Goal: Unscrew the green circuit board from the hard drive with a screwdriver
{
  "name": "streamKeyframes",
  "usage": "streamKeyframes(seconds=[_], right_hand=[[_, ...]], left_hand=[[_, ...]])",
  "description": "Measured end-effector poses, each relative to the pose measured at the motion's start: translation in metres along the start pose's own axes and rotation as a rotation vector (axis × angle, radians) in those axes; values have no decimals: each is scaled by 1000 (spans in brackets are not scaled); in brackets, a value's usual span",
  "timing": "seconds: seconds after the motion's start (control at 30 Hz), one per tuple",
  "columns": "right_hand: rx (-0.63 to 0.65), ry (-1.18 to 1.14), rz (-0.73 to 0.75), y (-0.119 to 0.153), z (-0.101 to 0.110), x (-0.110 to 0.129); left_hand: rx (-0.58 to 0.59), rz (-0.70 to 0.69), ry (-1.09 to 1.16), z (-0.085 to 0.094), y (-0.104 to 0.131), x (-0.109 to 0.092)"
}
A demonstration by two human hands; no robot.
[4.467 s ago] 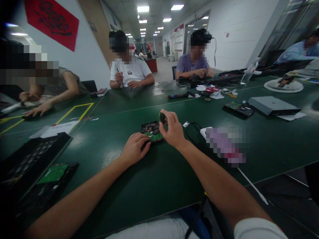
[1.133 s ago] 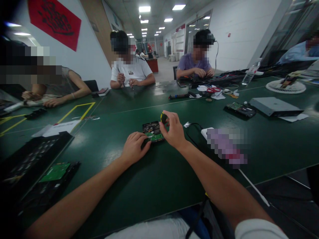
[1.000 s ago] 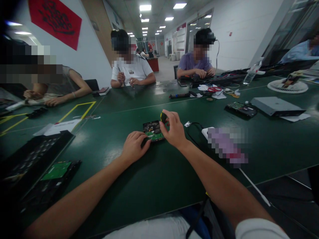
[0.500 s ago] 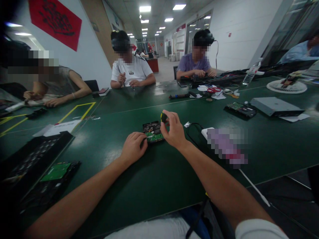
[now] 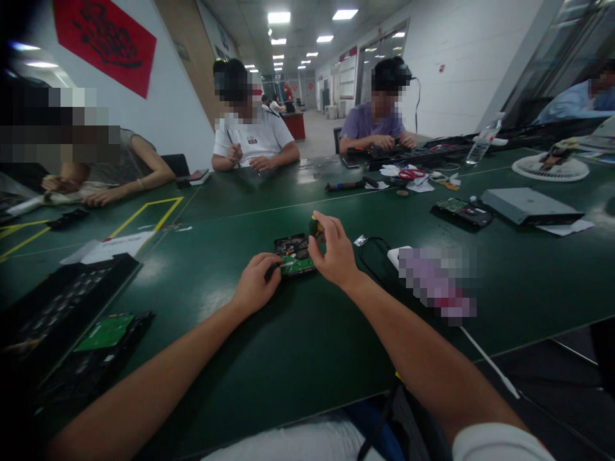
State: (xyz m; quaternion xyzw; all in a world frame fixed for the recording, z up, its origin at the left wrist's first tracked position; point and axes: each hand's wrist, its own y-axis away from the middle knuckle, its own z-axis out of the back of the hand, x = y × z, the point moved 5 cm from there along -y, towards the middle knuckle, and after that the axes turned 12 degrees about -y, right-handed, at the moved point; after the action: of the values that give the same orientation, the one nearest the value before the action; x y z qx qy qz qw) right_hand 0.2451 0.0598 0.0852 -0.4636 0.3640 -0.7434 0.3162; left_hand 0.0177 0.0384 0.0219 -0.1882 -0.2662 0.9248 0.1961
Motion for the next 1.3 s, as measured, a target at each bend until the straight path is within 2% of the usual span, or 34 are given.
streamKeyframes(seconds=[0.13, 0.43, 0.7, 1.3], right_hand=[[-14, 8, -10, 1, 0, -2], [-7, 2, -10, 1, -1, -2], [-9, 22, -1, -1, 1, 2], [11, -38, -7, 1, 0, 1]], left_hand=[[3, 36, 58, -3, 0, 6], [4, 70, 96, -5, -3, 8], [2, 72, 54, -14, -1, 16], [19, 75, 48, -11, -2, 14]])
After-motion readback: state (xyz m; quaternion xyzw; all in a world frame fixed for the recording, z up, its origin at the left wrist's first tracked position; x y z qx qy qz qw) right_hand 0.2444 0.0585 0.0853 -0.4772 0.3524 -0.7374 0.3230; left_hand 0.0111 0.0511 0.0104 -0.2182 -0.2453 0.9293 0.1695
